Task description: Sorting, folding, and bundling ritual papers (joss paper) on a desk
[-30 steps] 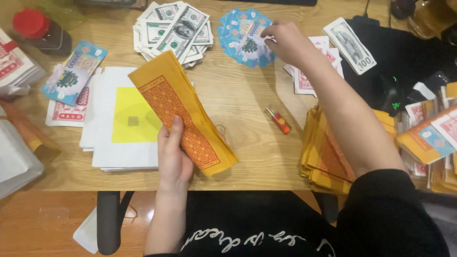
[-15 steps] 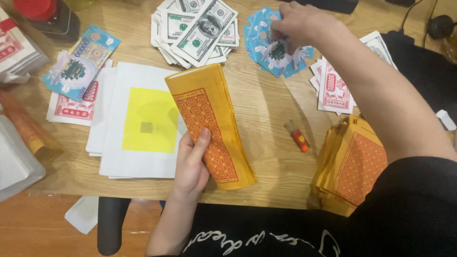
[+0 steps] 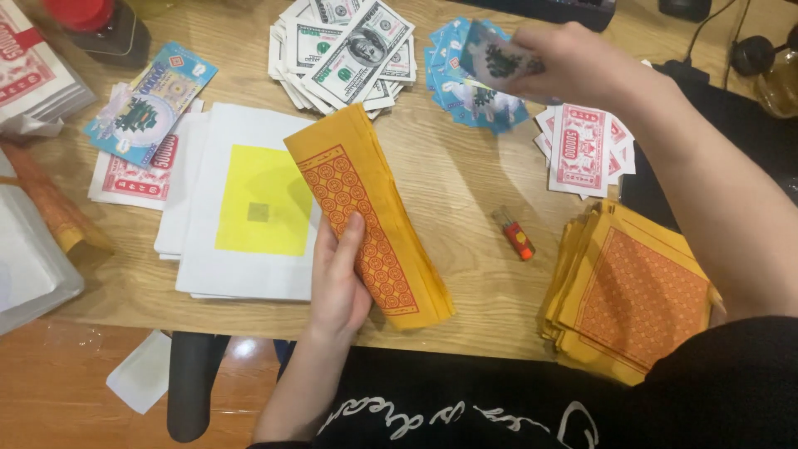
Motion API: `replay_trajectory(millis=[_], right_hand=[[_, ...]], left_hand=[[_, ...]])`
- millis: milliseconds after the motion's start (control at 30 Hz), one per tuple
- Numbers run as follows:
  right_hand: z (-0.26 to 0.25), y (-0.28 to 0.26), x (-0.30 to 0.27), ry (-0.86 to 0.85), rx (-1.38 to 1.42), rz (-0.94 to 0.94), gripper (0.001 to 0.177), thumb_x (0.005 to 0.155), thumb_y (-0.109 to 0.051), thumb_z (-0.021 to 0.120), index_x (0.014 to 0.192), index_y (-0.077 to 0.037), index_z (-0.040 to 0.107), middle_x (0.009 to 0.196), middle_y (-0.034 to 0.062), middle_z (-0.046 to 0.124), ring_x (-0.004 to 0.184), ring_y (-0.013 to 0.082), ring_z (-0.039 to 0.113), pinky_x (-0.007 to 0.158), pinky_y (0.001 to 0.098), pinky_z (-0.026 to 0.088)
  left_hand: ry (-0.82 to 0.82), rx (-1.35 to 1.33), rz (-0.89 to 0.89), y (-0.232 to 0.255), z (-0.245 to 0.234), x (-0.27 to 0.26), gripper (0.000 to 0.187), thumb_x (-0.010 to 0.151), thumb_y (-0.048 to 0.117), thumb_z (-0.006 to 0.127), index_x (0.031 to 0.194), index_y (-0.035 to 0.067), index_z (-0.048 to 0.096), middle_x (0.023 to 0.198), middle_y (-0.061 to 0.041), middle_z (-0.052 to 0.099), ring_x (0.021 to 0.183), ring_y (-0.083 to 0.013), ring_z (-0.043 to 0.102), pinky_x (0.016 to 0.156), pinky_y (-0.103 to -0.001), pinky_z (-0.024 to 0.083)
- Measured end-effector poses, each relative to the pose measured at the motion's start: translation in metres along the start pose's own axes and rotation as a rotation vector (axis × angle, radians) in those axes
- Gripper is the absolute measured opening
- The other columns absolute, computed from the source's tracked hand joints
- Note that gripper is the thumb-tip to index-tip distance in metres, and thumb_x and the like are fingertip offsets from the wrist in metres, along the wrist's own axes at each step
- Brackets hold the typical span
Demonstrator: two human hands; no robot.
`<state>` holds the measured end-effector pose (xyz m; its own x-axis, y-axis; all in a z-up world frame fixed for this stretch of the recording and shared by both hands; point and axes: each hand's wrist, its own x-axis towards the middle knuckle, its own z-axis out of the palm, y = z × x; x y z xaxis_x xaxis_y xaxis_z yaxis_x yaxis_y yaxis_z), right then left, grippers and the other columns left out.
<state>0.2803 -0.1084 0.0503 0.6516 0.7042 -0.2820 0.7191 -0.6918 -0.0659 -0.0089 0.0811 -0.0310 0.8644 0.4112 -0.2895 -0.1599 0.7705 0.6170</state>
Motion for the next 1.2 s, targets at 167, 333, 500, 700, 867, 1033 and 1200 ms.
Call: replay_trajectory(millis=[167,333,500,700,867,1033,1200], right_hand=[[-0.015,-0.104,-0.08,0.163,0.764,0.233,0.027,0.097,-0.014,0.054,0.122,-0.003,0.054,0.119,0.0113,0.064,0.111,0.0221,0.063,0.083,0.0351,0.061],[0.053,-0.151,-0.114,0.293,1.081,-0.087,0.016,0.104,-0.018,0.048,0.095,-0.01,0.059,0.061,-0.0017,0.051,0.057,0.0072,0.049,0.054,0.0196,0.045],[0.059,-0.179,-0.099,0.406,0.801,0.0,0.025,0.105,-0.022,0.049,0.087,-0.007,0.058,0.062,0.0119,0.056,0.063,0.0161,0.054,0.059,0.0355,0.046],[0.061,-0.193,-0.092,0.314,0.593,0.133,0.027,0.103,-0.033,0.048,0.086,-0.012,0.052,0.055,0.0166,0.058,0.061,0.0385,0.064,0.057,0.048,0.045],[0.035,-0.191,-0.063,0.137,0.546,0.026,0.023,0.099,-0.037,0.049,0.104,-0.015,0.052,0.075,0.0148,0.072,0.078,0.0428,0.07,0.068,0.054,0.05],[0.019,-0.124,0.038,0.461,0.154,-0.314,0.011,0.105,-0.011,0.056,0.097,-0.004,0.059,0.087,0.0108,0.059,0.077,0.0292,0.056,0.063,0.0424,0.04],[0.037,-0.094,0.118,0.262,-0.264,-0.42,0.05,0.083,-0.005,0.059,0.133,-0.009,0.053,0.139,0.0156,0.046,0.118,0.0381,0.047,0.078,0.053,0.045]], left_hand=[[0.003,0.025,0.119,0.0,0.021,-0.004,0.057,0.092,0.019,0.057,0.144,0.008,0.036,0.143,-0.011,0.05,0.129,-0.0207,0.05,0.111,-0.036,0.041],[0.056,0.466,0.286,0.004,0.042,-0.018,0.077,0.098,0.029,0.056,0.147,-0.011,0.014,0.152,-0.038,0.015,0.145,-0.045,0.009,0.117,-0.056,0.009],[-0.056,0.292,0.279,-0.034,0.01,-0.008,0.054,0.103,0.03,0.047,0.146,0.005,0.027,0.144,-0.023,0.039,0.137,-0.0294,0.034,0.115,-0.051,0.028],[-0.122,0.276,0.242,-0.03,0.004,-0.007,0.055,0.101,0.033,0.045,0.143,0.003,0.025,0.138,-0.025,0.04,0.132,-0.0334,0.039,0.112,-0.055,0.03],[-0.01,0.288,0.269,-0.003,-0.006,-0.004,0.058,0.096,0.014,0.057,0.144,0.005,0.025,0.136,-0.02,0.045,0.122,-0.0262,0.047,0.105,-0.049,0.042],[0.242,-0.009,0.278,0.06,-0.011,-0.008,0.059,0.085,0.01,0.057,0.141,0.006,0.038,0.126,-0.013,0.059,0.112,-0.0251,0.06,0.095,-0.037,0.052],[0.248,-0.065,0.257,0.061,-0.017,0.001,0.059,0.084,0.005,0.056,0.141,0.006,0.041,0.123,-0.013,0.061,0.108,-0.0243,0.061,0.093,-0.036,0.052]])
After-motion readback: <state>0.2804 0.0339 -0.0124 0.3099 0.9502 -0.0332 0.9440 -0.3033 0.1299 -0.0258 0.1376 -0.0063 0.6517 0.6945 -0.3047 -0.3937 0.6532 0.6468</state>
